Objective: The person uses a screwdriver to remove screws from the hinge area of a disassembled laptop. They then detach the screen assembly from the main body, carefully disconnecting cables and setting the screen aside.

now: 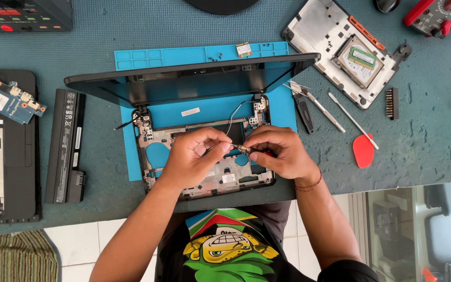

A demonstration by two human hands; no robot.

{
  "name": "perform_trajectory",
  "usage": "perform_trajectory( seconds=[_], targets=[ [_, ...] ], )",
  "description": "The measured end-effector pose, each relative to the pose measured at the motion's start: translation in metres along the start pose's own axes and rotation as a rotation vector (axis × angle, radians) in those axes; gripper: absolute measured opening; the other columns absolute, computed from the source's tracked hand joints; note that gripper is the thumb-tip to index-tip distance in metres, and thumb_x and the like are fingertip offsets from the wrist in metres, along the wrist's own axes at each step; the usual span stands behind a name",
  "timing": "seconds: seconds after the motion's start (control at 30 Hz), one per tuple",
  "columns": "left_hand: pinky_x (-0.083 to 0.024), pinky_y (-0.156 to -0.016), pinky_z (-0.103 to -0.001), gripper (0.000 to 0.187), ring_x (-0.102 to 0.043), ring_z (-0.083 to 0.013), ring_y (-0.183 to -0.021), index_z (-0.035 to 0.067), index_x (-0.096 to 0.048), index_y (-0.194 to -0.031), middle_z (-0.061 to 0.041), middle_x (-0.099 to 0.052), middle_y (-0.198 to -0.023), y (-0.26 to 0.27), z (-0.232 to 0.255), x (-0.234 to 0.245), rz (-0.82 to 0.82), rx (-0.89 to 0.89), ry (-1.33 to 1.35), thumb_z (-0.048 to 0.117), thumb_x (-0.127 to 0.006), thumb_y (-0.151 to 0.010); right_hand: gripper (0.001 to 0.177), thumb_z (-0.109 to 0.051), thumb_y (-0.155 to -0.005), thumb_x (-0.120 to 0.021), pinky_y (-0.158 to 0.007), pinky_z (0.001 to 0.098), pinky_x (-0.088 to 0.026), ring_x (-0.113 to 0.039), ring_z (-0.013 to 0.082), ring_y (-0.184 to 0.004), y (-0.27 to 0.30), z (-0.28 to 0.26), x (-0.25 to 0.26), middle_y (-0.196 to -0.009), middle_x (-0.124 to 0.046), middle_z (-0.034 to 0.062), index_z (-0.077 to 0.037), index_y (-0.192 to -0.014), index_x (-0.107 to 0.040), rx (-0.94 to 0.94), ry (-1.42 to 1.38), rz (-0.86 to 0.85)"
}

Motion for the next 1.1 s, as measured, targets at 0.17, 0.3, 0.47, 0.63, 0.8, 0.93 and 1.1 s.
perform_trajectory(
  seconds=[0.17,0.3,0.47,0.63,0.8,0.93,1.1],
  targets=[
    [-0.056,-0.067,-0.029,0.01,-0.065,-0.0149,-0.071,-0.006,-0.066,-0.091,-0.015,-0.067,-0.073,0.0,0.0,0.0,0.006,-0.001,0.007,0.002,-0.067,-0.085,0.018,0.011,-0.079,-0.064,-0.05,0.0317,-0.054,-0.06,0.019,-0.062,-0.002,-0.002,0.0,-0.083,-0.064,0.0213,0.008,-0.097,-0.066,0.01,-0.007,-0.005],
    [-0.056,-0.067,-0.028,0.011,-0.065,-0.0143,-0.071,-0.006,-0.066,-0.091,-0.015,-0.067,-0.072,0.0,-0.001,0.0,0.007,-0.001,0.0,0.002,-0.068,-0.085,0.018,0.011,-0.079,-0.063,-0.05,0.0316,-0.054,-0.06,0.0186,-0.062,-0.001,-0.001,0.0,-0.082,-0.065,0.0211,0.008,-0.097,-0.067,0.012,-0.009,-0.006],
    [-0.057,-0.064,-0.029,0.011,-0.064,-0.014,-0.066,-0.006,-0.067,-0.089,-0.015,-0.067,-0.069,0.0,0.002,0.0,0.013,-0.04,-0.085,0.004,-0.069,-0.084,0.018,0.01,-0.081,-0.061,-0.048,0.0308,-0.052,-0.06,0.0177,-0.059,0.001,0.001,0.002,-0.082,-0.066,0.0212,0.008,-0.099,-0.066,0.006,-0.002,-0.014],
    [-0.057,-0.063,-0.03,0.011,-0.065,-0.0148,-0.065,-0.005,-0.068,-0.088,-0.016,-0.067,-0.069,-0.001,0.002,0.001,0.012,-0.065,-0.137,0.004,-0.069,-0.083,0.017,0.008,-0.084,-0.059,-0.046,0.0281,-0.052,-0.063,0.0179,-0.059,0.003,0.0,0.001,-0.079,-0.066,0.0202,0.008,-0.1,-0.064,0.017,-0.003,-0.01],
    [-0.057,-0.063,-0.032,0.011,-0.065,-0.0177,-0.067,-0.005,-0.068,-0.086,-0.017,-0.067,-0.071,-0.002,0.011,0.001,0.015,-0.12,-0.198,0.005,-0.069,-0.083,0.023,0.01,-0.084,-0.057,-0.045,0.0295,-0.052,-0.064,0.0196,-0.055,0.003,0.0,0.0,-0.073,-0.066,0.0197,0.01,-0.106,-0.062,0.01,0.001,-0.028],
    [-0.057,-0.063,-0.033,0.01,-0.066,-0.0201,-0.066,-0.004,-0.068,-0.085,-0.016,-0.068,-0.072,-0.004,0.018,0.0,0.003,-0.146,-0.24,0.005,-0.069,-0.083,0.033,0.01,-0.085,-0.054,-0.048,0.0292,-0.053,-0.064,0.018,-0.056,0.008,0.004,0.0,-0.074,-0.067,0.019,0.012,-0.118,-0.055,-0.017,-0.018,-0.017],
    [-0.056,-0.065,-0.033,0.011,-0.067,-0.0204,-0.069,0.0,-0.069,-0.088,-0.012,-0.069,-0.075,-0.003,0.022,-0.002,0.003,-0.199,-0.351,0.01,-0.068,-0.085,0.034,0.009,-0.086,-0.052,-0.051,0.0283,-0.054,-0.065,0.0171,-0.059,0.008,0.003,0.0,-0.076,-0.069,0.0182,0.011,-0.12,-0.053,-0.02,-0.021,0.0]
  ],
)
Point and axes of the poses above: each hand's wrist, its own y-axis away from the middle knuckle, its own x-axis out of the back of the hand, z = x × y, the point moved 7 cm from there along -y, towards the middle knuckle
